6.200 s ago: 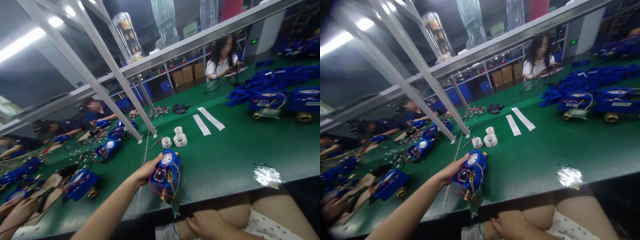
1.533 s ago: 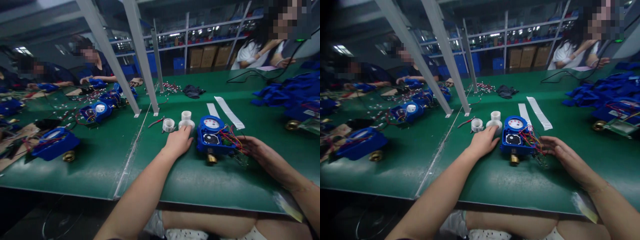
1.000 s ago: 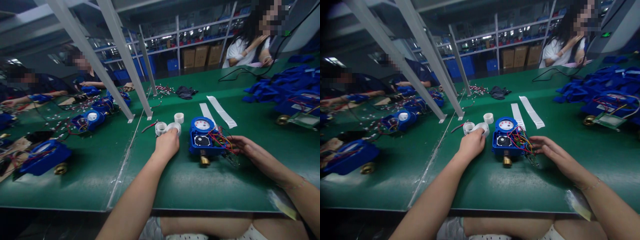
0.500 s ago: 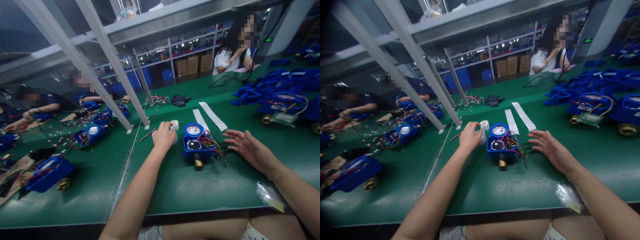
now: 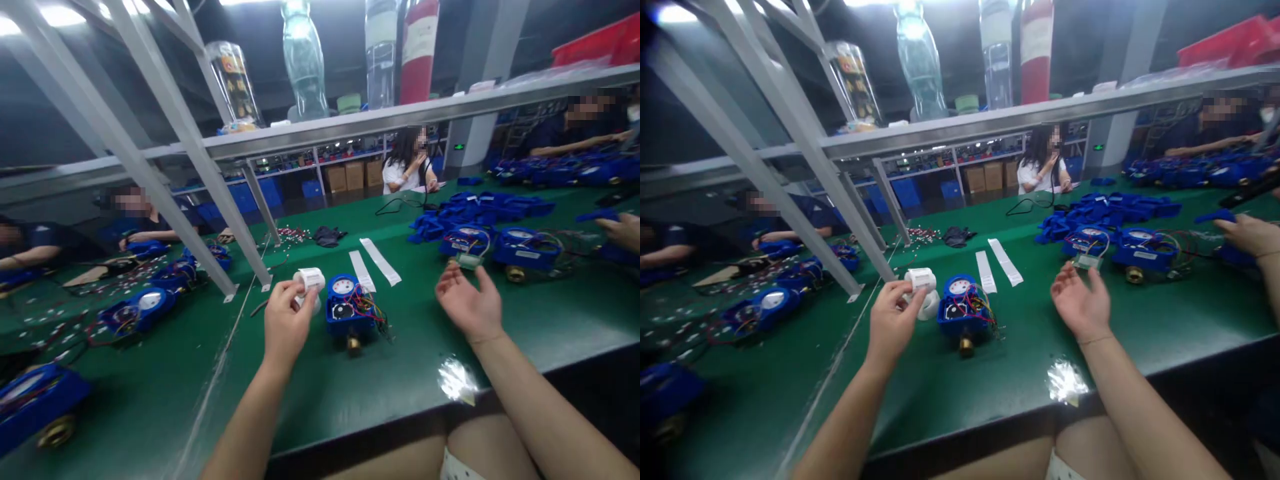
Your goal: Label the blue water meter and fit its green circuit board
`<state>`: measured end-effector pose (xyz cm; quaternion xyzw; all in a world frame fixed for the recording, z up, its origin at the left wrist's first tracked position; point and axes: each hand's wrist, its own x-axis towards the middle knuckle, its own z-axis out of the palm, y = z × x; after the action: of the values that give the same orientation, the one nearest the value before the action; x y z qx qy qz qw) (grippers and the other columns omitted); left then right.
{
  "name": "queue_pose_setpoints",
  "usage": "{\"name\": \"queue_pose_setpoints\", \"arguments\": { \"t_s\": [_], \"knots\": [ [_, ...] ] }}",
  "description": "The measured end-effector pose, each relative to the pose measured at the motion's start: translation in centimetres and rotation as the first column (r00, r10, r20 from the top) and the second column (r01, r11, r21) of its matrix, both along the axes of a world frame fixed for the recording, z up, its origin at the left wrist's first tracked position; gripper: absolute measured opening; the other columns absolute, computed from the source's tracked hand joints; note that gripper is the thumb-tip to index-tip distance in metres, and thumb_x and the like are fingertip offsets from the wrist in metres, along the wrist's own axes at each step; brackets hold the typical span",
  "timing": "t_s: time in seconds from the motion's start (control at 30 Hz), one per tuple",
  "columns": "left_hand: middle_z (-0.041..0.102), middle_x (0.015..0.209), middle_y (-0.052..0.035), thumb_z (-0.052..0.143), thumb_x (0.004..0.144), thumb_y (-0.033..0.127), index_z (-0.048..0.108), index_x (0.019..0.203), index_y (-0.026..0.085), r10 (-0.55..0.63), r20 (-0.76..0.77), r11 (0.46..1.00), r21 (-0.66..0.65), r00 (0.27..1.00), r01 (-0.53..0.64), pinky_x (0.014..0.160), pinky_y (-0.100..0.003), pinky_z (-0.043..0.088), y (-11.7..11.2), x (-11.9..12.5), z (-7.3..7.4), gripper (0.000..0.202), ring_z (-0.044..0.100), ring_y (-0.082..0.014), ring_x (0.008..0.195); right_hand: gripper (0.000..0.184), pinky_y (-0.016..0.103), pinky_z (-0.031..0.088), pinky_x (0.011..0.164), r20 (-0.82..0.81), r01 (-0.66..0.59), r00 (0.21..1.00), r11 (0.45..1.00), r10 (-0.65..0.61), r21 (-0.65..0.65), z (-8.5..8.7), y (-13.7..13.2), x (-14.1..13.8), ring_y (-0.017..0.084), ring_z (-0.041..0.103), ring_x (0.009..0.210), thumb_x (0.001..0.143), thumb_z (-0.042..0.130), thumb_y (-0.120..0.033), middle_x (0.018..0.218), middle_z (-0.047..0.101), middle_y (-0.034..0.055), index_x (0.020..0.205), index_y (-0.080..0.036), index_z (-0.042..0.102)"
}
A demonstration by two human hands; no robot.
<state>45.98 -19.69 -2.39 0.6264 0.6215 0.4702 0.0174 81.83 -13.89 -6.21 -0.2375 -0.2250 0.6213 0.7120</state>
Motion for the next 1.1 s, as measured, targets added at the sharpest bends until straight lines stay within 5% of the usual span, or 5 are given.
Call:
{"name": "queue_pose_setpoints", "arguments": {
  "t_s": [0.07,0.17,0.3,0.6,1.1],
  "knots": [
    [0.07,0.1,-0.0044,0.069,0.094,0.048,0.076,0.103,0.019,-0.175,0.412,0.984,0.041,0.894,0.174,0.054,-0.021,0.04,-5.5,1.4,-1.4,0.031,0.051,-0.0078,0.06,0.049,0.017,0.055,0.068,-0.019,0.043,0.999,0.999,-0.042,0.023,0.8,-1.7,0.1,0.009,0.063,0.077,0.106,0.03,-0.055,0.089,0.064,0.0029,0.094,-0.025,0.066],
    [0.066,0.074,0.0011,0.07,0.094,0.049,0.075,0.111,0.019,-0.172,0.813,0.907,-0.089,0.556,0.411,0.039,-0.016,0.023,-11.6,4.4,-4.1,0.035,0.034,-0.0014,0.04,0.038,0.024,0.053,0.064,0.335,-0.087,0.94,0.993,0.057,0.076,1.2,-6.3,-2.7,0.014,0.064,0.079,0.104,0.046,-0.055,0.093,0.065,0.0062,0.102,-0.025,0.069],
    [0.072,0.081,-0.0022,0.071,0.094,0.049,0.072,0.111,0.017,-0.082,0.937,0.842,-0.117,0.338,0.527,0.033,-0.012,0.02,-14.8,7.1,-6.4,0.037,0.037,0.0021,0.033,0.03,0.023,0.05,0.06,0.811,-0.284,0.564,0.959,0.152,0.017,0.4,-14.9,-8.1,0.015,0.064,0.081,0.099,0.062,-0.05,0.094,0.068,0.0044,0.108,-0.024,0.071],
    [0.062,0.055,0.0037,0.066,0.098,0.051,0.069,0.117,0.015,-0.099,0.909,0.71,-0.221,0.406,0.669,0.03,-0.009,0.022,-15.5,7.9,-6.8,0.041,0.041,-0.0013,0.029,0.013,0.023,0.05,0.056,0.941,-0.115,0.303,0.975,-0.15,0.192,-1.9,-21.1,-9.0,0.013,0.062,0.079,0.095,0.07,-0.034,0.115,0.06,0.0068,0.102,-0.025,0.075],
    [0.076,0.095,-0.0082,0.072,0.093,0.052,0.067,0.116,0.014,0.039,0.932,0.787,-0.251,0.361,0.563,0.04,-0.01,0.044,-15.2,10.0,-7.5,0.045,0.072,-0.011,0.059,0.022,0.022,0.059,0.063,0.778,-0.135,0.6,0.983,0.184,-0.127,-3.5,-20.7,-9.0,0.016,0.073,0.071,0.091,0.075,-0.04,0.082,0.076,0.0037,0.099,-0.019,0.075]
  ]
}}
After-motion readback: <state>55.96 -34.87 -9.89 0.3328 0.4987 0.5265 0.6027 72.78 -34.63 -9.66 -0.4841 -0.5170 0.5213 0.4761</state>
